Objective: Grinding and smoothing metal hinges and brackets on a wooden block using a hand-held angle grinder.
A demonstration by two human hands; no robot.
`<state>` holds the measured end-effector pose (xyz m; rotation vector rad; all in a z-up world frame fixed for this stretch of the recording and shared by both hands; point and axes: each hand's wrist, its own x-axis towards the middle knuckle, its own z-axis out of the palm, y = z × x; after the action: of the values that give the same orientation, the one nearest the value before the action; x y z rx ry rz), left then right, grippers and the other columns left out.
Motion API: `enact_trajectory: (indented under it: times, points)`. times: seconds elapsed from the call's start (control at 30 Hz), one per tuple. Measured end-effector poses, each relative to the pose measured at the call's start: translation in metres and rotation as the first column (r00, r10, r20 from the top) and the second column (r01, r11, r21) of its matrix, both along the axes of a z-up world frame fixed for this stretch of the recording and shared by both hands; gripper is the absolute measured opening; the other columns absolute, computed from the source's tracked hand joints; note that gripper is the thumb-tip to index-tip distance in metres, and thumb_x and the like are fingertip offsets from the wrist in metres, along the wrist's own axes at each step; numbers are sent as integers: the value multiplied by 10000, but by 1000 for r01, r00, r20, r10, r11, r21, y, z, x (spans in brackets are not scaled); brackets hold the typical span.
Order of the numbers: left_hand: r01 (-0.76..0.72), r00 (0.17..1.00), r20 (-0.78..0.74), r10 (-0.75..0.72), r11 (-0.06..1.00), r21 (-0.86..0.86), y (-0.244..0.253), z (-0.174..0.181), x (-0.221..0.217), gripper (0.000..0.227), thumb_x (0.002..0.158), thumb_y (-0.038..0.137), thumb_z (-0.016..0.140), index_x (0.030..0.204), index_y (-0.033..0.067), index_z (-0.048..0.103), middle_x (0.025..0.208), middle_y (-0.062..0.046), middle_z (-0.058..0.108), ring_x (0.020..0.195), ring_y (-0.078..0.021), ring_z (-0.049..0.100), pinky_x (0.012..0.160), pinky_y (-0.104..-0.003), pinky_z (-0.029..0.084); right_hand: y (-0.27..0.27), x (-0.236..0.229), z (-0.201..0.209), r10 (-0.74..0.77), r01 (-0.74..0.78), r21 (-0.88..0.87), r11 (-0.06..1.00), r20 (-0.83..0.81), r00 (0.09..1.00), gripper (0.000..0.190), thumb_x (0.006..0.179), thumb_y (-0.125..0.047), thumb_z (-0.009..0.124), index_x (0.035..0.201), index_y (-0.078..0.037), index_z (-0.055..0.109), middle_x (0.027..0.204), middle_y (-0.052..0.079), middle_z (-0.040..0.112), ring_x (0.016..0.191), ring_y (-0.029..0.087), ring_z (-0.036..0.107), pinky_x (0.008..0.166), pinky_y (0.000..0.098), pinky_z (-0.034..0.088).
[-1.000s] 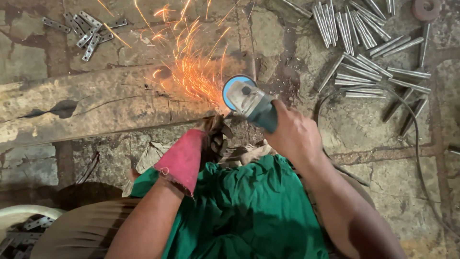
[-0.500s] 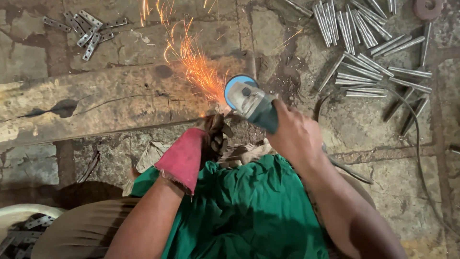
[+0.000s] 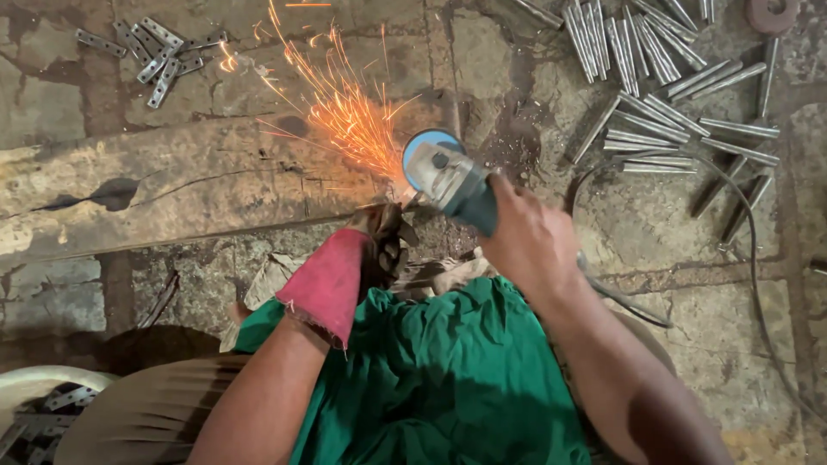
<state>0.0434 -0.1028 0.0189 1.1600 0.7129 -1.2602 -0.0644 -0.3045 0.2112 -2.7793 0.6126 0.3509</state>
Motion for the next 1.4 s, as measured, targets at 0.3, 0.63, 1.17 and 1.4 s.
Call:
enact_trajectory:
  times: [0.3,0.63,1.17,1.4]
  points:
    - [91,996,0,-91,996,28,-1,36,3,373,979,447,596,796,122,606,518,-40,448,399,-205,378,392,-386,323,-5,14,-12,-59,61,-30,998,60,996,758,723,-302,845,1388,-141,518,1047,204,712,912,393,720,762,498,573]
    - [112,994,4,-112,993,37,8,43,0,363,985,441,574,859,104,630,538,-41,438,407,-192,376,390,-372,313,-25,17,9,-180,183,32,983,-89,980,775,732,-297,814,1434,-181,505,1093,179,736,1007,357,712,860,468,554]
    - [149,989,5,-150,986,81,70,-61,-35,378,995,430,540,961,75,667,571,-43,422,421,-171,373,386,-350,297,-3,25,2,-102,106,60,993,-67,993,664,718,-285,805,1309,-103,563,1037,221,727,971,405,711,856,494,569]
    - [179,984,-6,-180,979,99,10,47,-4,396,999,425,524,1005,63,683,585,-44,415,428,-162,372,385,-341,289,4,13,-10,6,-5,75,997,-5,1000,602,738,-255,785,1279,-100,573,1005,217,737,927,397,722,795,503,576]
